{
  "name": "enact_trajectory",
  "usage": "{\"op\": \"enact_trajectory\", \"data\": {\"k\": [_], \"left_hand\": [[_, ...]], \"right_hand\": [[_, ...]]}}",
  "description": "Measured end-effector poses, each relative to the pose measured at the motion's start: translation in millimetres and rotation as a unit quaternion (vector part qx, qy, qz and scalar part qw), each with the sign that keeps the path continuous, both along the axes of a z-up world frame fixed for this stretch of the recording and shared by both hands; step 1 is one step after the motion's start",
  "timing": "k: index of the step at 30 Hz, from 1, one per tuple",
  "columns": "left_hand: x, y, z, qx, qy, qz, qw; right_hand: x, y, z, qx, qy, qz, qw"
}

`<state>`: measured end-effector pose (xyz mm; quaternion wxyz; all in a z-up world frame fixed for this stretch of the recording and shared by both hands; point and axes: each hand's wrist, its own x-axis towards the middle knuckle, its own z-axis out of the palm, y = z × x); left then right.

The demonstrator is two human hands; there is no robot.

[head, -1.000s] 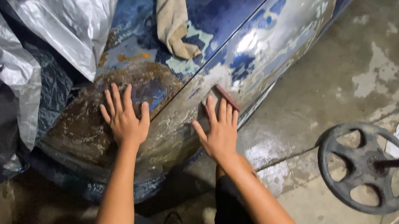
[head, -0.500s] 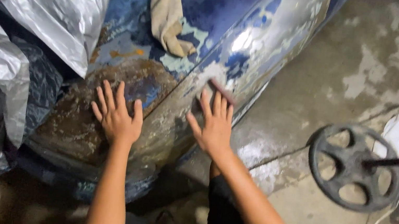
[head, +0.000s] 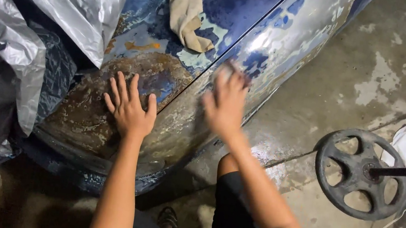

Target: Manually sanding a car fender using a sanding block to prepare the surface for painting or repair.

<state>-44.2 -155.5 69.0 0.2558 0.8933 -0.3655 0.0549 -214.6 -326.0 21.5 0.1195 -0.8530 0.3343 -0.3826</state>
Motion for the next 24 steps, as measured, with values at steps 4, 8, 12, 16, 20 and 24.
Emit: {"op": "enact_trajectory", "data": {"k": [4, 8, 12, 16, 20, 24], "left_hand": [[1.4, 1.5, -2.2, 0.010, 0.012, -0.003, 1.000], [7.1, 2.6, -6.5, -0.005, 0.001, -0.020, 1.000], [5.5, 3.4, -9.5, -0.003, 0.001, -0.022, 1.000], [6.7, 1.8, -11.4, -0.004, -0.004, -0.014, 1.000], [12.6, 2.7, -18.9, -0.028, 0.010, -0.029, 0.999], [18.8, 15.3, -24.1, -0.065, 0.010, -0.093, 0.993]], "right_hand": [[-4.1, 128.5, -20.3, -0.002, 0.034, 0.140, 0.990], [-8.1, 108.3, -44.5, -0.020, 0.082, 0.142, 0.986], [-11.7, -22.6, -32.7, -0.064, 0.018, 0.018, 0.998], [-11.2, -30.1, 3.3, 0.032, 0.040, -0.024, 0.998], [-2.5, 92.0, 4.9, -0.007, -0.001, 0.078, 0.997], [-2.8, 146.2, -64.2, -0.037, 0.062, 0.228, 0.971]]}}
